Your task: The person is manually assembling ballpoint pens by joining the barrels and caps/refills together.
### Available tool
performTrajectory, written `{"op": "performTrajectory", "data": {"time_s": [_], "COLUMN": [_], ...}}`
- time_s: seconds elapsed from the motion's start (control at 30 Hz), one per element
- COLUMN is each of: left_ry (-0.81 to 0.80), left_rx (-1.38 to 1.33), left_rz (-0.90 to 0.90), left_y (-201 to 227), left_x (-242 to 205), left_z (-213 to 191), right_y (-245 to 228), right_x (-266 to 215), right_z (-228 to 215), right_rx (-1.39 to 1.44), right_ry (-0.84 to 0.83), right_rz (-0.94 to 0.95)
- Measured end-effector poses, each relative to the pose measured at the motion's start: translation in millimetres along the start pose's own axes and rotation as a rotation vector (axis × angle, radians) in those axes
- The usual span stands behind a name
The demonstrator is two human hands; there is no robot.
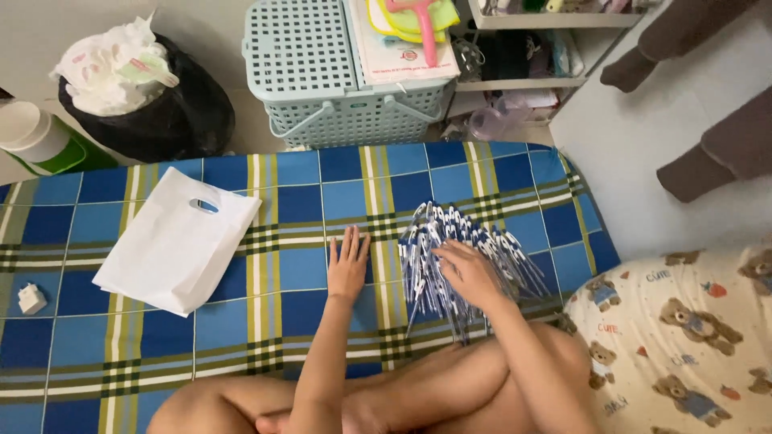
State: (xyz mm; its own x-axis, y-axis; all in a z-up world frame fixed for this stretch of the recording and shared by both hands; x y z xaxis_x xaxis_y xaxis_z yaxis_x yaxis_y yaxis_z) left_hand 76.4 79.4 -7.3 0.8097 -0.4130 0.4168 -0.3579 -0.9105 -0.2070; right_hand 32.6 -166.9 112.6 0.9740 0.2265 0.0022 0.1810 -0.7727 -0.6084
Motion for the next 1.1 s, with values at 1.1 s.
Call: {"op": "performTrajectory", "data": {"time_s": [1.1], "left_ry": [-0.303], "left_rx": [-1.783], "left_rz": [-0.846], "left_y": [44], "left_x": [-79], "left_z": [-47], "right_y": [-68], "right_x": [-28], "right_z": [92], "right_rx": [-0.059], "right_ry": [-0.232], "right_rz": [-0.318]}}
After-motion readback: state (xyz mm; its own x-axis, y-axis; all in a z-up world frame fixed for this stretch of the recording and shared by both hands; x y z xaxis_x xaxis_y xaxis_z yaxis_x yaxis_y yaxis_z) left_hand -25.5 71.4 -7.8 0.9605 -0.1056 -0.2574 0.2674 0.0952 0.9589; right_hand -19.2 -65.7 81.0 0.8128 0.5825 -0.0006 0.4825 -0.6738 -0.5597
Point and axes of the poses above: each hand's wrist, its own x-axis towards the middle knuckle, its own z-axis out of the palm, y = z × x, the point moved 5 cm from there along x, towards the middle knuckle, and after that the axes turned 3 degrees about z, right-handed, at the moved point
